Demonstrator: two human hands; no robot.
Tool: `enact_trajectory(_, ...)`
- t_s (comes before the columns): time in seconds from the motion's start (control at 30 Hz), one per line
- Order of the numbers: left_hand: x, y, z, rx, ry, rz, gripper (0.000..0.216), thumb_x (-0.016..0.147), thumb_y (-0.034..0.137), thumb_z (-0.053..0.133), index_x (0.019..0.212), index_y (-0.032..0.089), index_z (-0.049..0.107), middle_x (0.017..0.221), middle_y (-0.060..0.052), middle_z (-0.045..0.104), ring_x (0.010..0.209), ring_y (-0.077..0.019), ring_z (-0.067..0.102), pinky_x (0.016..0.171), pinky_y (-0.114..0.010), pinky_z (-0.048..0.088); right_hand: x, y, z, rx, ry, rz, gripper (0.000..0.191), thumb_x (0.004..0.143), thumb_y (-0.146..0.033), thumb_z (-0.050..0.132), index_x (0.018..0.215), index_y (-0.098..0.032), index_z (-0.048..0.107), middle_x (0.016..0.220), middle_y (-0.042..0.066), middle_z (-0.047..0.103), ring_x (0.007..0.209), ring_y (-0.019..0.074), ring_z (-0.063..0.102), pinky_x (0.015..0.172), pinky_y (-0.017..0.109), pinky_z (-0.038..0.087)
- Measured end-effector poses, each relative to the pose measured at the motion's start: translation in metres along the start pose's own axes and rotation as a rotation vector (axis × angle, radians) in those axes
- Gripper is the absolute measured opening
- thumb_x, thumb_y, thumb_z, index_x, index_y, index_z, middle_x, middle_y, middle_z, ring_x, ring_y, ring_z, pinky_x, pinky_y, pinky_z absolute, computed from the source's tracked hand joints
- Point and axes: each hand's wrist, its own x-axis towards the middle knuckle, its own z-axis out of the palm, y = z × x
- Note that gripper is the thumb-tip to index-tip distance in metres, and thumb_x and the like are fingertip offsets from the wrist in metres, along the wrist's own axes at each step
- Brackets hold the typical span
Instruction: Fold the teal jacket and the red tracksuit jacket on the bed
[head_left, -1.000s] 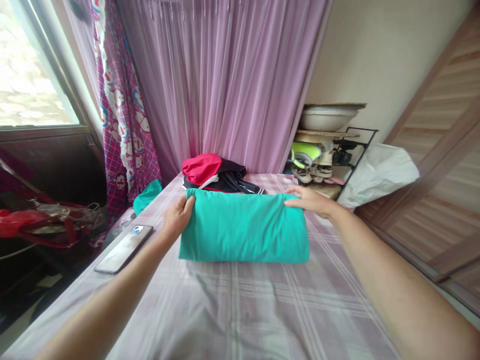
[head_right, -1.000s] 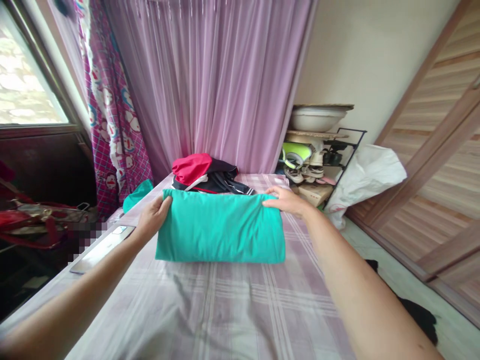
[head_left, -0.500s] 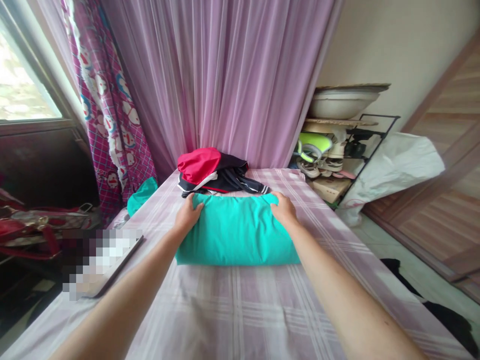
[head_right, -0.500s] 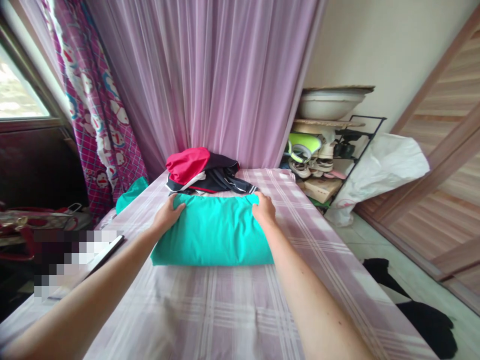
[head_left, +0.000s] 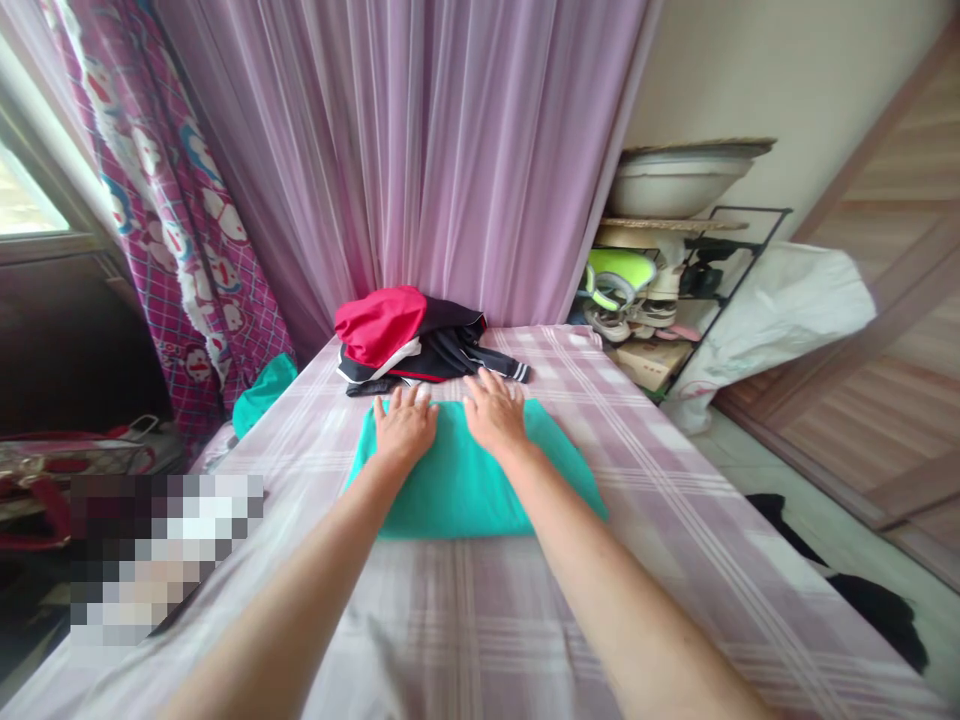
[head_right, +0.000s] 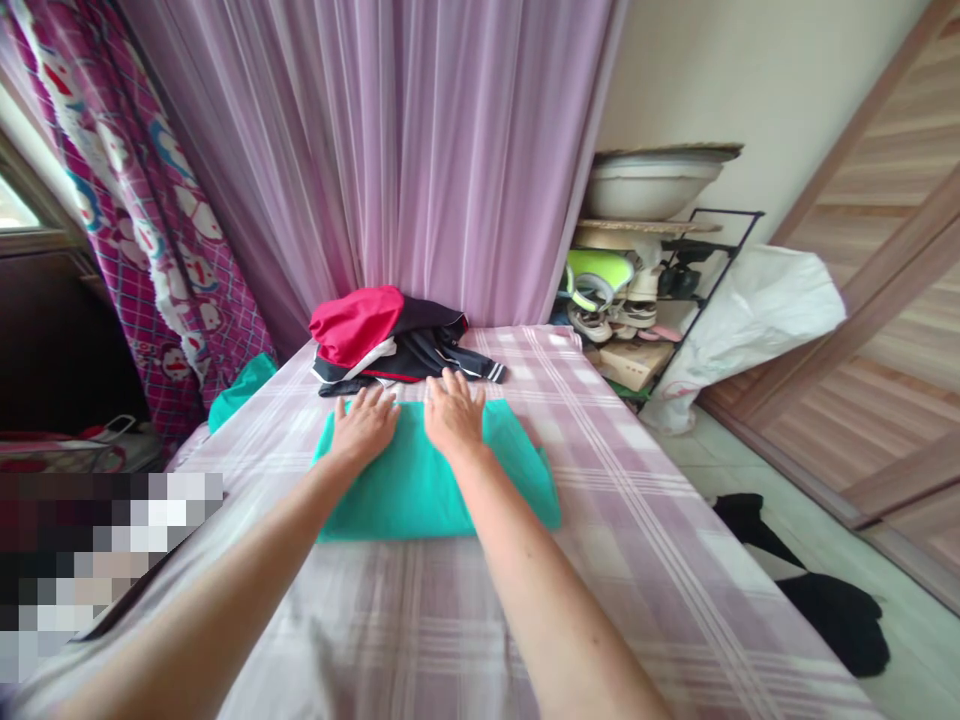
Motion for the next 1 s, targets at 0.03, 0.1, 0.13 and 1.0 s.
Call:
enact_trajectory(0.03,-0.001,0.007,0.007,-0.002,-0.044,-0.006,0.051,0.102,0.040,0.029,0.145,0.026,0.052,0.159,-0.007,0.042,0.149,-0.0322,0.031,0.121,-0.063,0.015,0.000,-0.007,0.007,0.010,-0.081,0.014,0.052,0.102,-0.039,0.029,0.149,-0.027,0.046,0.162,0.008,0.036,0.148,0.0285,0.028,0.116,0.059,0.021)
enact_trajectory(0.1,-0.005,0.013,0.022,-0.011,-0.083,-0.016,0.053,0.102,0.043,0.027,0.149,0.026,0.048,0.161,-0.007,0.039,0.151,-0.0314,0.027,0.122,-0.063,0.013,-0.004,-0.011,0.023,0.002,-0.206,0.077,0.057,0.102,-0.047,0.027,0.151,-0.024,0.046,0.159,0.011,0.041,0.147,0.0299,0.030,0.117,0.059,0.017)
enact_trajectory(0.13,-0.007,0.013,0.029,-0.016,-0.085,-0.014,0.055,0.102,0.044,0.027,0.150,0.026,0.045,0.162,-0.007,0.037,0.152,-0.0311,0.026,0.122,-0.063,0.012,-0.006,-0.009,0.030,-0.009,-0.237,0.105,0.060,0.102,-0.051,0.026,0.151,-0.023,0.045,0.158,0.012,0.042,0.147,0.0305,0.031,0.118,0.059,0.015)
enact_trajectory(1.0,-0.037,-0.062,0.051,-0.248,-0.060,-0.162,0.065,0.100,0.052,0.032,0.156,0.018,0.033,0.164,-0.012,0.030,0.150,-0.0284,0.032,0.119,-0.051,0.030,-0.091,0.067,0.024,-0.282,-0.112,0.283,0.060,0.103,-0.047,0.028,0.152,-0.017,0.043,0.156,0.018,0.042,0.135,0.0311,0.049,0.111,0.048,0.037)
